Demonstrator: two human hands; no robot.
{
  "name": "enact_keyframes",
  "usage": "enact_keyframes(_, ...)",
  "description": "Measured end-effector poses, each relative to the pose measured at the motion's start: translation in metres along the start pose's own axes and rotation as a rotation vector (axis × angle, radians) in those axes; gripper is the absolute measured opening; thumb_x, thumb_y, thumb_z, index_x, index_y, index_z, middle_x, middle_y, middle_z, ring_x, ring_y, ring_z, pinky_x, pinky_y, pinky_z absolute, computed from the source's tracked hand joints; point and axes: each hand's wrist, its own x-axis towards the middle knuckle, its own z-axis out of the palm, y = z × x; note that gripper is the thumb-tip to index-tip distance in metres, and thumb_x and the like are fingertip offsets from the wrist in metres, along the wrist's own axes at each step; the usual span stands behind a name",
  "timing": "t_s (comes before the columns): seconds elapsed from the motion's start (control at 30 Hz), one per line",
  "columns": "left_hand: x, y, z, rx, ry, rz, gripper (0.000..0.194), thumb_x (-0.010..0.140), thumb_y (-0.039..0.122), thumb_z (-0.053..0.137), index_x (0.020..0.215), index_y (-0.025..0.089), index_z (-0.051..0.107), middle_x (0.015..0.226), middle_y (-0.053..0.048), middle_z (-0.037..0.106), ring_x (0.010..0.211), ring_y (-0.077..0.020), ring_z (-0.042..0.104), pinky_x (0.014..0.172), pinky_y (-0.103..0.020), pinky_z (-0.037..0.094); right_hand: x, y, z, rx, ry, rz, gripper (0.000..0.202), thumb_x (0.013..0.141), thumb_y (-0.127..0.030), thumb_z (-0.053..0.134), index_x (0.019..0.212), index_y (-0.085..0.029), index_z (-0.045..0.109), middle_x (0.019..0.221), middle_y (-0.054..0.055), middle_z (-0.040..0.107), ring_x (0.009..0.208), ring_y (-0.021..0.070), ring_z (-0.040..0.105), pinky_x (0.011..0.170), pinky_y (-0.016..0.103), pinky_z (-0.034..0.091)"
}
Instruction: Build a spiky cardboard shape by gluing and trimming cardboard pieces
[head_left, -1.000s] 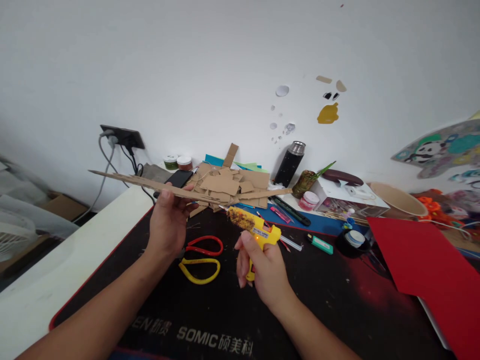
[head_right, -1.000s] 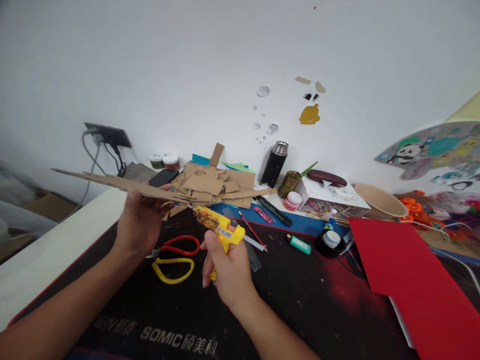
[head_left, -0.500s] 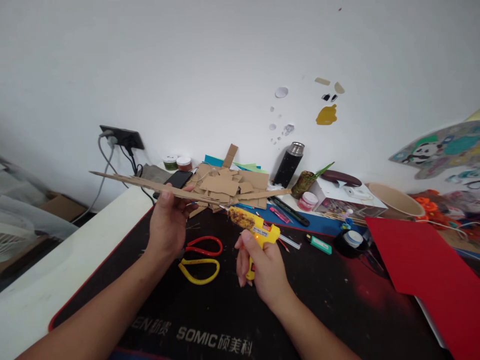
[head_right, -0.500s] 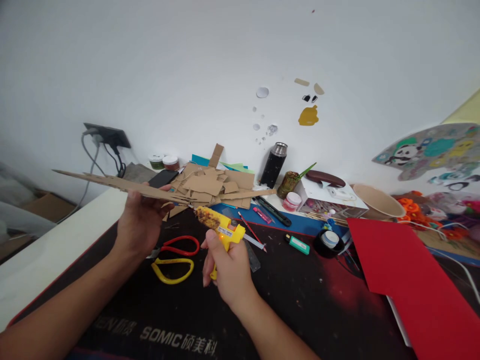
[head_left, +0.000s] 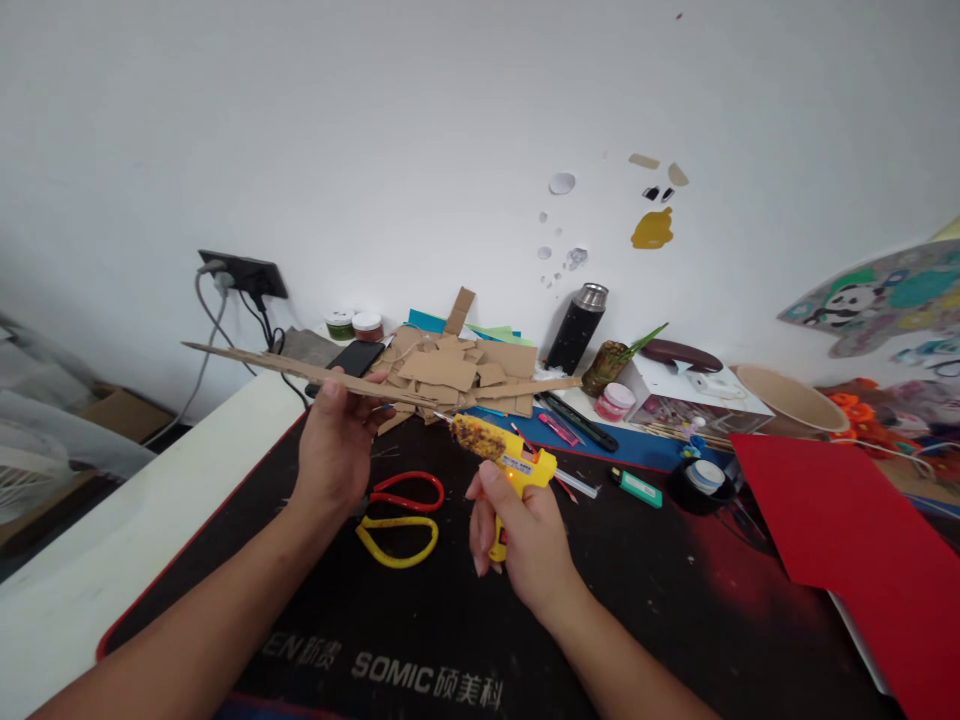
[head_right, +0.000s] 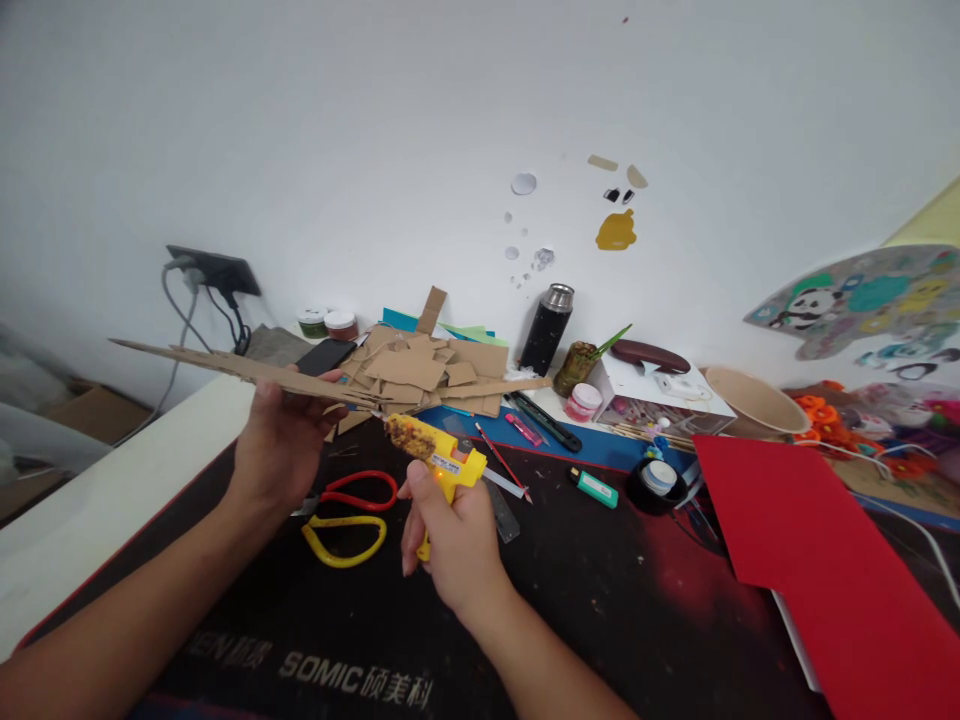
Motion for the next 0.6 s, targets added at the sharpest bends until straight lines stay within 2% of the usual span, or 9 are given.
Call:
enact_keyframes(0.17, 0.0004, 0.0015, 0.0012, -0.003, 0.003, -0.011, 0.054, 0.067, 0.058, 0.096, 0.102, 0.025, 0.071, 0.099, -0.004, 0.086, 0.087, -0.02, 0.077, 0.072, -0.03, 0.058, 0.0014, 0.0, -0.0004, 0.005, 0.008, 0.005, 0.065, 0.08, -0.082, 0.073, 0.077, -0.018, 0.062, 0.037, -0.006, 0.049, 0.028, 0.0101, 0.047, 0.031, 0.017, 0.029)
enact_keyframes(0.6, 0.0008, -0.0006, -0.001, -0.021, -0.007, -0.005, 0.051, 0.069, 0.054, 0.096, 0.104, 0.026, 0.072, 0.1, -0.005, 0.086, 0.087, -0.021, 0.078, 0.073, -0.03, 0.06, 0.0011, 0.0017, -0.0005, 0.009, 0.009, -0.004, 0.065, 0.081, -0.081, 0.074, 0.077, -0.017, 0.062, 0.036, -0.006, 0.049, 0.028, 0.0099, 0.046, 0.031, 0.017, 0.029)
